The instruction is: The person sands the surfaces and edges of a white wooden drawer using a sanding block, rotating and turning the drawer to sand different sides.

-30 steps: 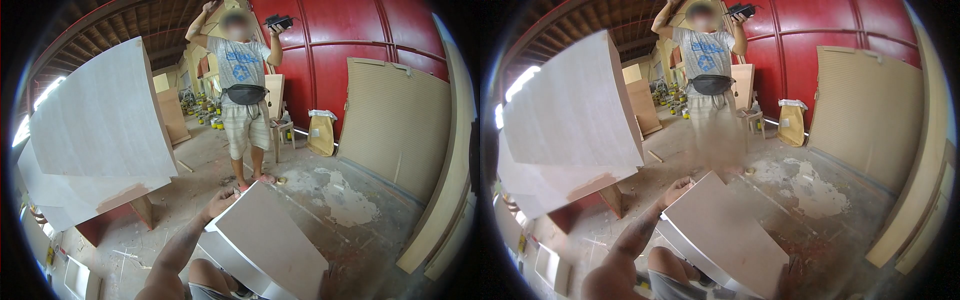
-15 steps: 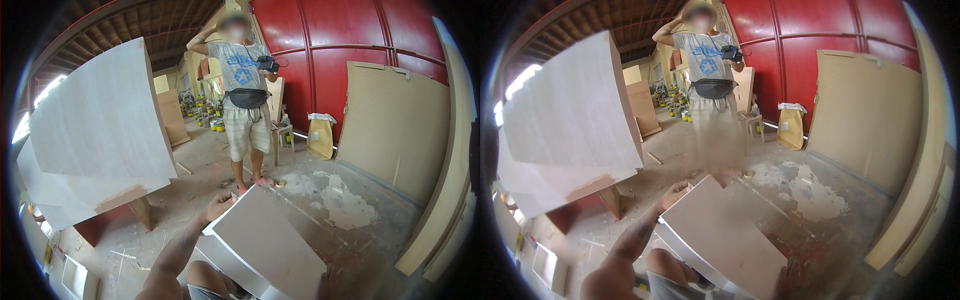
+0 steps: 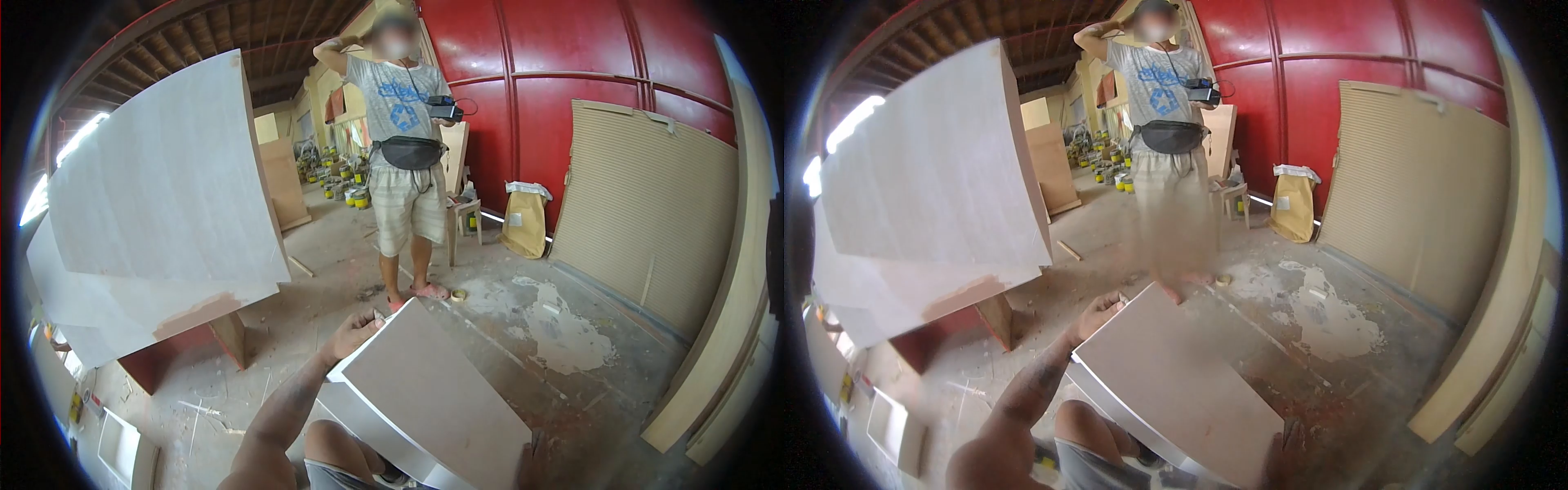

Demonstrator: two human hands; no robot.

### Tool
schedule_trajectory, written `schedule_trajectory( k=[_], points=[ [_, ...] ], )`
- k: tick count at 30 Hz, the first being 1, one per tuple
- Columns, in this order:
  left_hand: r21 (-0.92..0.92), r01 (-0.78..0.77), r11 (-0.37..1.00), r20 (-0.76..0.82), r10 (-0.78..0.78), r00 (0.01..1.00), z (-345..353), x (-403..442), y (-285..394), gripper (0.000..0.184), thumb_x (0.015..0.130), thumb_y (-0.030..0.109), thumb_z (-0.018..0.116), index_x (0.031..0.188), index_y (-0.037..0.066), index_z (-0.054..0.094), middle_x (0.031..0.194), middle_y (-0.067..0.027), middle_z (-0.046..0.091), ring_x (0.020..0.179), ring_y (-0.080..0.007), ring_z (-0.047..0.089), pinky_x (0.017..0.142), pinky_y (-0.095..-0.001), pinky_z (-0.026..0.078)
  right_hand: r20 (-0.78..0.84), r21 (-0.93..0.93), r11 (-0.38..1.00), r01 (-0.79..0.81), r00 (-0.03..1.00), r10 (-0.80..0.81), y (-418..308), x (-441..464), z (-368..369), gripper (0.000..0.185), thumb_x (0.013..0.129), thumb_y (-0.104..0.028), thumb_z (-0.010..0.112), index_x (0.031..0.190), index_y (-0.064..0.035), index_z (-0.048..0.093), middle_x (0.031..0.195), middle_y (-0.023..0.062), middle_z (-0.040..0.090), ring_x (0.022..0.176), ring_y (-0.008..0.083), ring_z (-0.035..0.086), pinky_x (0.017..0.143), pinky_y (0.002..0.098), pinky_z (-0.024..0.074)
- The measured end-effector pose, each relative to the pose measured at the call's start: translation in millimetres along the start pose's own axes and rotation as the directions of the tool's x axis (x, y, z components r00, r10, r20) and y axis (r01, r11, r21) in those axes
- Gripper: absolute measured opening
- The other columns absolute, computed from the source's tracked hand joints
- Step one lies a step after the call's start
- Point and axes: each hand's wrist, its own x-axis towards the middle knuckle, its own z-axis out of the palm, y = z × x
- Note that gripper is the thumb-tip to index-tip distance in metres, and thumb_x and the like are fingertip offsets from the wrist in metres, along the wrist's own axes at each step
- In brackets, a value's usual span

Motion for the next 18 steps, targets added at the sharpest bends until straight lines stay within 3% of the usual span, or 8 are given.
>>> schedule_trajectory(
  k=[1,5,8,10,11,18],
  points=[
    [-0.003,0.002,1.000,-0.001,-0.002,1.000,1.6,-1.2,2.2,0.033,0.106,0.041,0.060,0.106,0.008,0.063,0.091,0.0044,0.064,0.083,-0.0043,0.058,0.072,-0.0265,0.050,-0.003,0.235,0.969,-0.075,0.997,0.078,-7.0,0.5,-3.7,0.067,0.102,-0.035,0.055,0.154,0.0048,0.041,0.156,0.0299,0.042,0.147,0.0459,0.036,0.125,0.0521,0.0217],
    [0.034,0.009,0.999,-0.039,-0.007,0.999,5.3,-3.0,5.1,0.034,0.106,0.042,0.061,0.107,0.008,0.063,0.091,0.0044,0.063,0.083,-0.0047,0.058,0.072,-0.0266,0.049,-0.004,0.126,0.991,-0.038,0.999,0.038,-7.8,-1.4,-12.3,0.064,0.101,-0.033,0.056,0.151,0.0065,0.044,0.154,0.0301,0.045,0.147,0.0459,0.036,0.124,0.0527,0.0227],
    [0.028,0.010,1.000,-0.047,-0.008,0.999,6.8,-3.4,4.5,0.036,0.105,0.043,0.061,0.107,0.008,0.063,0.092,0.0035,0.064,0.083,-0.0048,0.058,0.072,-0.0259,0.049,-0.022,0.226,0.974,-0.035,0.999,0.041,-20.7,-3.2,-25.3,0.063,0.101,-0.031,0.057,0.149,0.0076,0.046,0.153,0.0304,0.046,0.147,0.0458,0.036,0.124,0.0522,0.0239],
    [0.016,0.017,1.000,-0.051,-0.017,0.999,8.1,-2.3,5.9,0.038,0.105,0.045,0.062,0.107,0.007,0.063,0.092,0.0027,0.065,0.083,-0.0048,0.058,0.072,-0.0254,0.049,-0.027,0.048,0.999,-0.003,1.000,0.005,-38.0,-5.3,-45.3,0.063,0.101,-0.031,0.057,0.150,0.0077,0.045,0.155,0.0302,0.044,0.147,0.0452,0.036,0.124,0.0508,0.0245],
    [-0.003,0.008,1.000,-0.044,-0.008,0.999,8.8,-2.0,6.0,0.038,0.105,0.044,0.063,0.107,0.007,0.063,0.092,0.0024,0.065,0.082,-0.0049,0.059,0.071,-0.0256,0.050,-0.021,0.044,0.999,-0.007,1.000,0.008,-37.4,-6.1,-46.4,0.063,0.101,-0.031,0.057,0.150,0.0077,0.045,0.155,0.0302,0.044,0.147,0.0452,0.036,0.124,0.0508,0.0245],
    [-0.026,0.008,1.000,-0.040,-0.009,0.999,11.9,-2.9,7.8,0.035,0.105,0.043,0.063,0.105,0.008,0.063,0.090,0.0036,0.064,0.081,-0.0048,0.058,0.070,-0.0257,0.049,0.031,0.232,0.960,-0.160,0.987,0.157,-21.3,-2.8,-23.3,0.063,0.101,-0.029,0.055,0.151,0.0078,0.043,0.158,0.0304,0.040,0.149,0.0459,0.034,0.125,0.0491,0.0234]
  ],
)
